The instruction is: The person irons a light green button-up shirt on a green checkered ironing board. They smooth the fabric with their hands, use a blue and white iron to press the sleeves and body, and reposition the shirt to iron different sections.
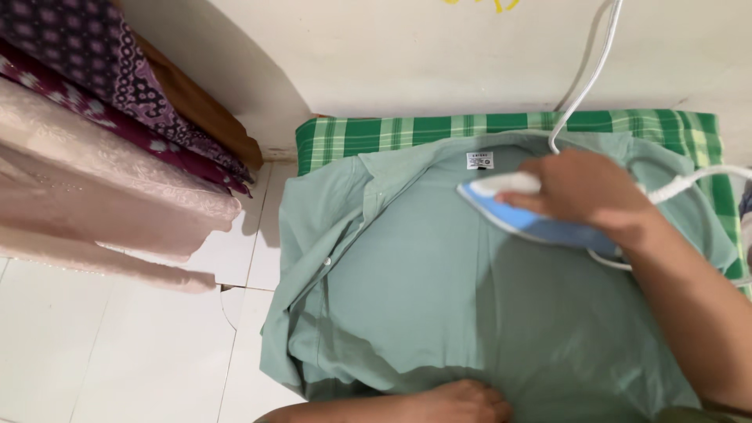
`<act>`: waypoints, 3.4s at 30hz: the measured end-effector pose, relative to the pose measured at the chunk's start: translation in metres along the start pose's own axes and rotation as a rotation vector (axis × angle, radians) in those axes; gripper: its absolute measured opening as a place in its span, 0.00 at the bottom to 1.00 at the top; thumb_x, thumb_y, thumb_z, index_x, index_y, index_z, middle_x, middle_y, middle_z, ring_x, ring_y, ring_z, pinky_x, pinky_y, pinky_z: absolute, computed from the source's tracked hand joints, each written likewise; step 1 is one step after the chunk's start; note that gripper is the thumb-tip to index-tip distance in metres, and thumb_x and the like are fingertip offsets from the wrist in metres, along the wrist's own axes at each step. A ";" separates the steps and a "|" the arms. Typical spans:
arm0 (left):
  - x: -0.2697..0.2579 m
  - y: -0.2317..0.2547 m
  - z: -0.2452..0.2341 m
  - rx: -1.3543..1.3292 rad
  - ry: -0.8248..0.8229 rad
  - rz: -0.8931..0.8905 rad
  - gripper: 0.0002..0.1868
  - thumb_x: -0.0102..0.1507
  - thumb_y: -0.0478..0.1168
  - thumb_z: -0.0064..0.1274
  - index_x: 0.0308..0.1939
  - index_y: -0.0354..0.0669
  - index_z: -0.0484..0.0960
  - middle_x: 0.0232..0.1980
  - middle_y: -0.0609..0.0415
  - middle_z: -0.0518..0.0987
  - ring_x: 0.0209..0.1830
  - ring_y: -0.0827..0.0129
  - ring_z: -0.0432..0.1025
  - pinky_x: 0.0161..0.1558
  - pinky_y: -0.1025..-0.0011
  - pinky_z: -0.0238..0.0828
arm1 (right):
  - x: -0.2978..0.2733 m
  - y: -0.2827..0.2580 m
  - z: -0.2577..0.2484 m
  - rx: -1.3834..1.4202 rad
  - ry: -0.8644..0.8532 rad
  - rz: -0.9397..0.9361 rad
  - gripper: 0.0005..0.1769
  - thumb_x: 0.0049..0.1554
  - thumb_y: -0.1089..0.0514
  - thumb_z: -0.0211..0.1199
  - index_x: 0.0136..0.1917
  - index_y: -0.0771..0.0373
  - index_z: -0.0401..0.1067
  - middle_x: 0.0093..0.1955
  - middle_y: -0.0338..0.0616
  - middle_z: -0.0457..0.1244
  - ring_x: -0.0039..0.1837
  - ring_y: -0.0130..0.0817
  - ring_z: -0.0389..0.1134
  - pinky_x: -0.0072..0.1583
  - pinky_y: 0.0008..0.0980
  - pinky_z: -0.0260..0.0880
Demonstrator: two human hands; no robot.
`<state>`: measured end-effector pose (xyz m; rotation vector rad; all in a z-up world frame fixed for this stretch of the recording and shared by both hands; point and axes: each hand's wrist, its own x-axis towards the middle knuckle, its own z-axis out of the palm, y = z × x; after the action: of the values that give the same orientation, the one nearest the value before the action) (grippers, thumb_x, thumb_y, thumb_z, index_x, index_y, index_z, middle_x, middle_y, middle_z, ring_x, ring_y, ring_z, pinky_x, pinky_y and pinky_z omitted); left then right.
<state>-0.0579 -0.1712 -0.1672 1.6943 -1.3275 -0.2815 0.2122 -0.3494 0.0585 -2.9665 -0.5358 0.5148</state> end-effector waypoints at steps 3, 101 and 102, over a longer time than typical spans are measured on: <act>0.008 0.006 -0.007 0.015 -0.115 -0.084 0.07 0.67 0.35 0.42 0.42 0.32 0.72 0.39 0.42 0.74 0.40 0.52 0.74 0.41 0.60 0.73 | -0.022 -0.008 0.017 -0.002 -0.284 0.027 0.35 0.50 0.25 0.57 0.62 0.46 0.75 0.41 0.53 0.72 0.45 0.49 0.77 0.50 0.45 0.78; 0.114 -0.114 -0.264 0.726 0.123 -0.948 0.46 0.66 0.60 0.47 0.77 0.34 0.51 0.80 0.42 0.49 0.79 0.47 0.47 0.69 0.52 0.58 | 0.000 0.063 0.062 -0.124 0.602 0.428 0.20 0.62 0.45 0.63 0.54 0.61 0.63 0.33 0.55 0.66 0.34 0.53 0.72 0.33 0.48 0.69; 0.113 -0.113 -0.263 0.726 0.104 -0.962 0.46 0.66 0.60 0.46 0.77 0.34 0.50 0.80 0.42 0.48 0.80 0.48 0.47 0.68 0.51 0.58 | 0.002 0.065 0.060 -0.127 0.621 0.393 0.21 0.62 0.45 0.63 0.55 0.62 0.62 0.32 0.55 0.67 0.35 0.53 0.72 0.33 0.48 0.69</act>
<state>0.2333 -0.1333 -0.0731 2.8513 -0.4348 -0.2544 0.2143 -0.4081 -0.0079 -3.1107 0.0794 -0.4403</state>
